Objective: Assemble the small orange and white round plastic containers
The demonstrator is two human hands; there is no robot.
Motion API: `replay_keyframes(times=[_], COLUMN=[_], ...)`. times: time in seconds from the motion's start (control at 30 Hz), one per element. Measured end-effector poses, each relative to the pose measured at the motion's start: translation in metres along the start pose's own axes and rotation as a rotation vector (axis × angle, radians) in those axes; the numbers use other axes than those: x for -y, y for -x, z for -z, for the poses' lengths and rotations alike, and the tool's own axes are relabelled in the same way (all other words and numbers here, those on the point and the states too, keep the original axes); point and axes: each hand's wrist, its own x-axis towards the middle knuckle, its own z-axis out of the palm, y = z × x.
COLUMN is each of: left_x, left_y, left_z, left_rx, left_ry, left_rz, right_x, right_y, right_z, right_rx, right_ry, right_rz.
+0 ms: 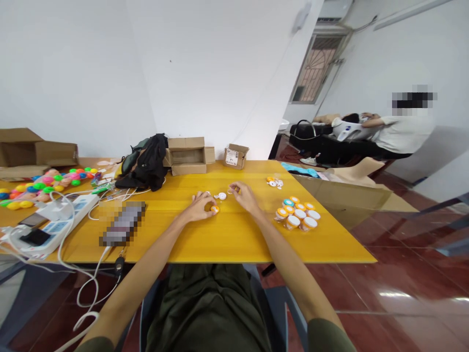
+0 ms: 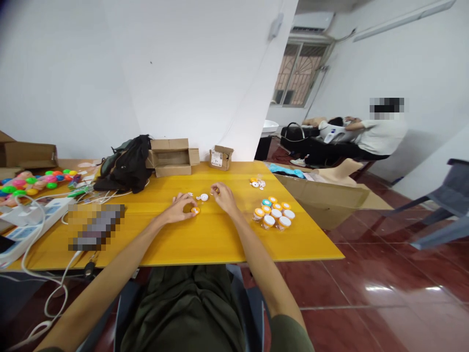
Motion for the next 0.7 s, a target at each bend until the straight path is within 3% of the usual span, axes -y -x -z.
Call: replay_keyframes(times=[0.37, 0.7], left_x=[0.000, -0.001], left_y=[0.001, 0.001], left_z=[0.000, 0.000], left_rx=[-0.012, -0.019], left_ry=[0.035, 0.030], left_rz=[0.032, 0.055], right_x=[0.010, 0.013], right_y=[0.010, 0.012], right_z=[-0.009, -0.008], right_rx=[0.273, 0.259], right_ry=[0.244, 0.297], right_rz=[0.113, 0.187])
